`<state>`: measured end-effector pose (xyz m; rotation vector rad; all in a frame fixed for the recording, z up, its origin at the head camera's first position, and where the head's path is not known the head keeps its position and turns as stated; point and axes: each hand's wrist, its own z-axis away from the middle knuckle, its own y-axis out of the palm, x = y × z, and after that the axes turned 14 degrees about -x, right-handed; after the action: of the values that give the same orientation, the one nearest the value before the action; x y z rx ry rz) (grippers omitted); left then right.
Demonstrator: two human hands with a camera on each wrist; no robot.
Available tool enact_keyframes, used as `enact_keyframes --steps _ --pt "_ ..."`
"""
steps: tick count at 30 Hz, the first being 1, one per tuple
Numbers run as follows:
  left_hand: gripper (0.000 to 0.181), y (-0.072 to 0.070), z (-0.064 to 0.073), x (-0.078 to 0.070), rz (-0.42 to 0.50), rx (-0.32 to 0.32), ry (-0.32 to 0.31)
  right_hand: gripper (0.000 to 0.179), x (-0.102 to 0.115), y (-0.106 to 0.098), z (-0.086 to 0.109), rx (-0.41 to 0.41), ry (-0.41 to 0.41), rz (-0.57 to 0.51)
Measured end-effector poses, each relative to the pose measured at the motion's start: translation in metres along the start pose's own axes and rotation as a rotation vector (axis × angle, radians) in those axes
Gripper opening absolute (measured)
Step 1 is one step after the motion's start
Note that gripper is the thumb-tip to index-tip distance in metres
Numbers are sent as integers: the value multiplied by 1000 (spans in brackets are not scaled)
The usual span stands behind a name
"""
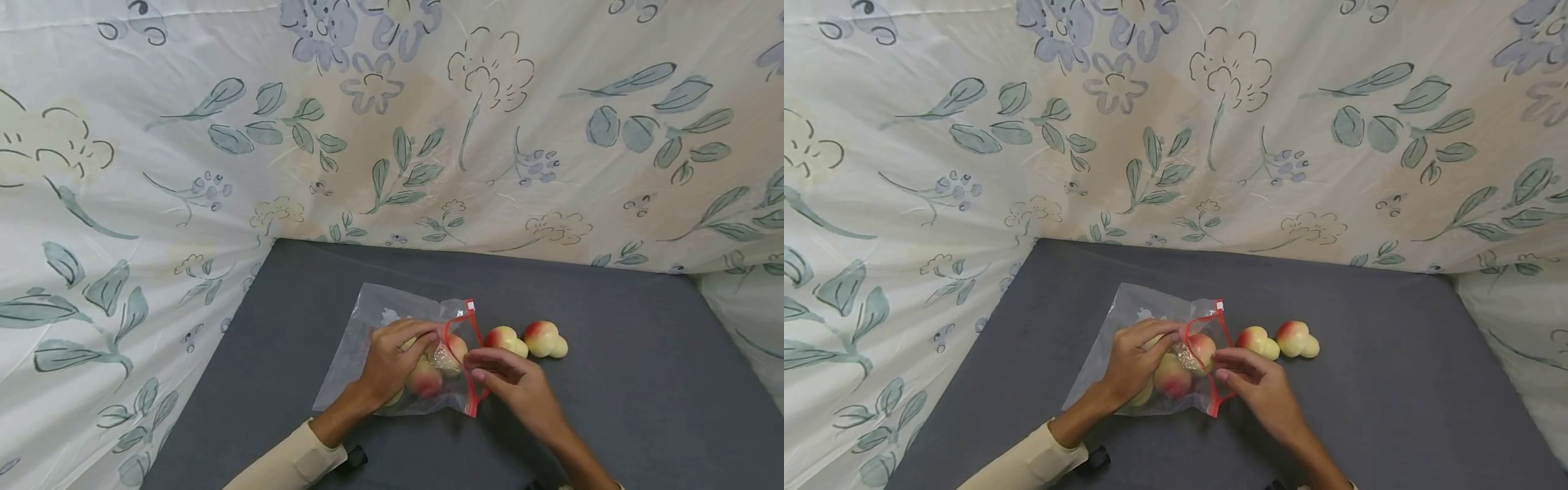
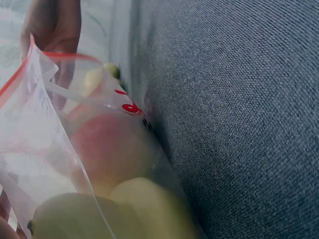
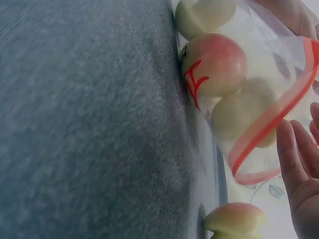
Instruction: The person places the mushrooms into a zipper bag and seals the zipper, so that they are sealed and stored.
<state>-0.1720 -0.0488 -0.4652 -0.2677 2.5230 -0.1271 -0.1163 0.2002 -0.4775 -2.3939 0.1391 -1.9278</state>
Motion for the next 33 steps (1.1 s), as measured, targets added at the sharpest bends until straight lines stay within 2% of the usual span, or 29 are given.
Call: enact_keyframes --steps 8,12,19,27,33 --pt "16 1 -1 0 2 1 5 30 -4 -11 1 -37 -62 -62" --pt "16 1 0 0 11 0 3 32 -4 -15 1 -44 -54 -71" --pt "18 1 0 0 9 -2 1 33 -5 -20 3 -83 -28 -1" --pt "19 2 1 0 -1 -11 13 36 -8 -26 5 -147 -19 26" --pt "19 3 2 0 -3 -10 7 42 -11 -30 6 -177 -7 101"
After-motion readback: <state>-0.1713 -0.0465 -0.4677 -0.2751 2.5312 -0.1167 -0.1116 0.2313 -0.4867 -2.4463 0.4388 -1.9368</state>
